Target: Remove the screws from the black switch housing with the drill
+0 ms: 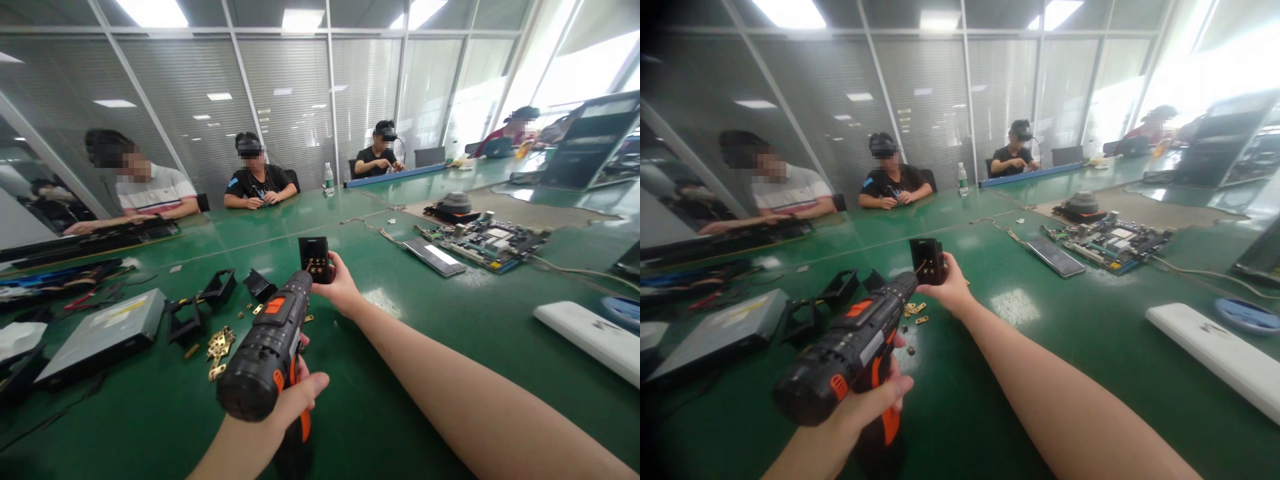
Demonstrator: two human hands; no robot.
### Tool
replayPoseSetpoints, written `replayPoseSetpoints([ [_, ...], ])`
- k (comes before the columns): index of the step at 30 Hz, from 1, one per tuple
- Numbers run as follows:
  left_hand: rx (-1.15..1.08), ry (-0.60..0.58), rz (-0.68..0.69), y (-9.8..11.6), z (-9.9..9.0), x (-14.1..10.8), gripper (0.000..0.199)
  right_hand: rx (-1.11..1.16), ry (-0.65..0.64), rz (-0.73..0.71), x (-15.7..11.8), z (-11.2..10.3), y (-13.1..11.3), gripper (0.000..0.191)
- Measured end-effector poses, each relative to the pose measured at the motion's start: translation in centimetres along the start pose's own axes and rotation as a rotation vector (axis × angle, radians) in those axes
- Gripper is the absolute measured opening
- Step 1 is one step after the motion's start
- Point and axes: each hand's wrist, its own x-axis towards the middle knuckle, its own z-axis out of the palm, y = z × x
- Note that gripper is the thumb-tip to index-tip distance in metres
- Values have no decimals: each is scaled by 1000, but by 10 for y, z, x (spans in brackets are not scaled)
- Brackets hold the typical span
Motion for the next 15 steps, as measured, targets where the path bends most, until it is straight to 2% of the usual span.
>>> replayPoseSetpoints([
  [4,63,-6,10,-2,0,-1,34,-14,8,-10,1,-2,5,95],
  [10,68,79,-9,1,3,-6,34,-8,26,4,1,-6,8,106],
  [15,115,28,1,-16,-3,2,35,4,24,-4,0,-4,9,108],
])
